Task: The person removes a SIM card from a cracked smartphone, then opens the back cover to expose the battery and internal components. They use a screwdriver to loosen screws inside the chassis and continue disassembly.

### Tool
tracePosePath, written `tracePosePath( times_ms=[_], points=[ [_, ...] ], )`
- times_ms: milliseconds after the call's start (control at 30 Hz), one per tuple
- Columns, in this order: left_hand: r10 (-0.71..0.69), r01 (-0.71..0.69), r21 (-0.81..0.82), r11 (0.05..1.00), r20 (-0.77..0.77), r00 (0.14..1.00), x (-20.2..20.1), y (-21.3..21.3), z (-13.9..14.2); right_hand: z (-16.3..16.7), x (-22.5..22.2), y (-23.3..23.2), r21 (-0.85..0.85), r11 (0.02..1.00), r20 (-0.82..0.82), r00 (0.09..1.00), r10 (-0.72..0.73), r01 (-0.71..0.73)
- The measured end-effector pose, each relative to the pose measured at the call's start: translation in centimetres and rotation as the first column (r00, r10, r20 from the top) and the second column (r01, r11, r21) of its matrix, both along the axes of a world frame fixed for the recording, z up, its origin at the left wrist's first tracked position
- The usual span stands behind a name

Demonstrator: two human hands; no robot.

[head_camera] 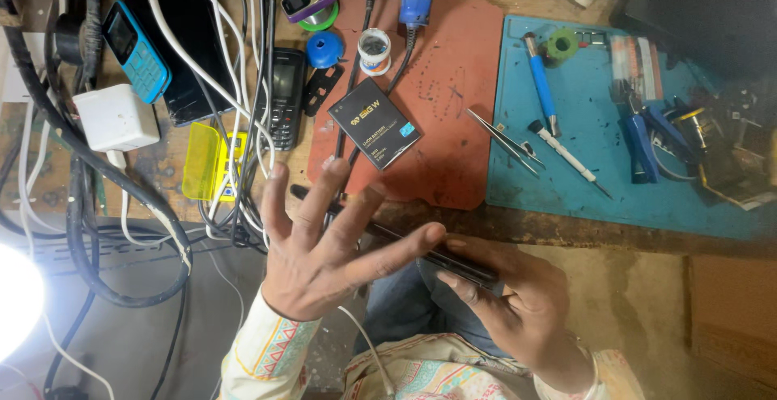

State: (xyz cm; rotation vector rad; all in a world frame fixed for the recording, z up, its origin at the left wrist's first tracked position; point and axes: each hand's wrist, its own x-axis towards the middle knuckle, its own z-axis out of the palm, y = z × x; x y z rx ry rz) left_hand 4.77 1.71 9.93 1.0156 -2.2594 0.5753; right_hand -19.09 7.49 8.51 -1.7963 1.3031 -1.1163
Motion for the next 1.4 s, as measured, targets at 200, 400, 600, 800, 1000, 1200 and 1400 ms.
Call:
tracePosePath(
  times_ms=[200, 400, 600, 800, 1000, 1200, 1400],
  points=[
    [0.228, -0.039, 0.272, 0.961, -0.71, 0.666, -4.4, 0.9, -2.4, 0.6, 1.8, 0.0, -0.19, 0.97, 0.032, 0.989, -0.147, 0.15],
    [0.248, 0.346, 0.402, 0.848, -0.877, 0.412, -5.1, 6.0, -7.7, 1.0, 1.6, -0.5, -0.29, 0.942, -0.049, 0.98, -0.192, 0.17],
    [0.052, 0.376, 0.763, 0.527, -0.47, 0.881, 3.3, 13.3, -20.0, 1.1, 1.1, -0.8, -0.357, 0.93, -0.153, 0.976, -0.155, 0.092],
    [0.339, -0.563, 0.639, 0.525, 0.45, 0.826, 10.0, 14.6, -26.2, 1.2, 1.4, -0.6, -0.344, 0.937, -0.136, 0.984, -0.114, 0.061],
    [0.69, 0.177, 0.981, 0.085, -0.186, 0.699, 2.5, 12.5, -19.8, 0.3, 1.5, -0.1, -0.287, 0.953, -0.019, 0.994, -0.109, 0.099],
    [0.536, 0.881, 0.094, 0.463, -0.821, -0.195, -5.8, 5.9, -8.5, -1.9, 2.4, 1.7, -0.065, 0.977, 0.231, 0.955, -0.184, 0.204],
    [0.59, 0.867, -0.11, 0.487, -0.69, -0.419, -9.6, 1.2, -5.1, -2.0, 3.2, 0.9, -0.072, 0.979, 0.169, 0.97, -0.175, 0.189]
  ],
)
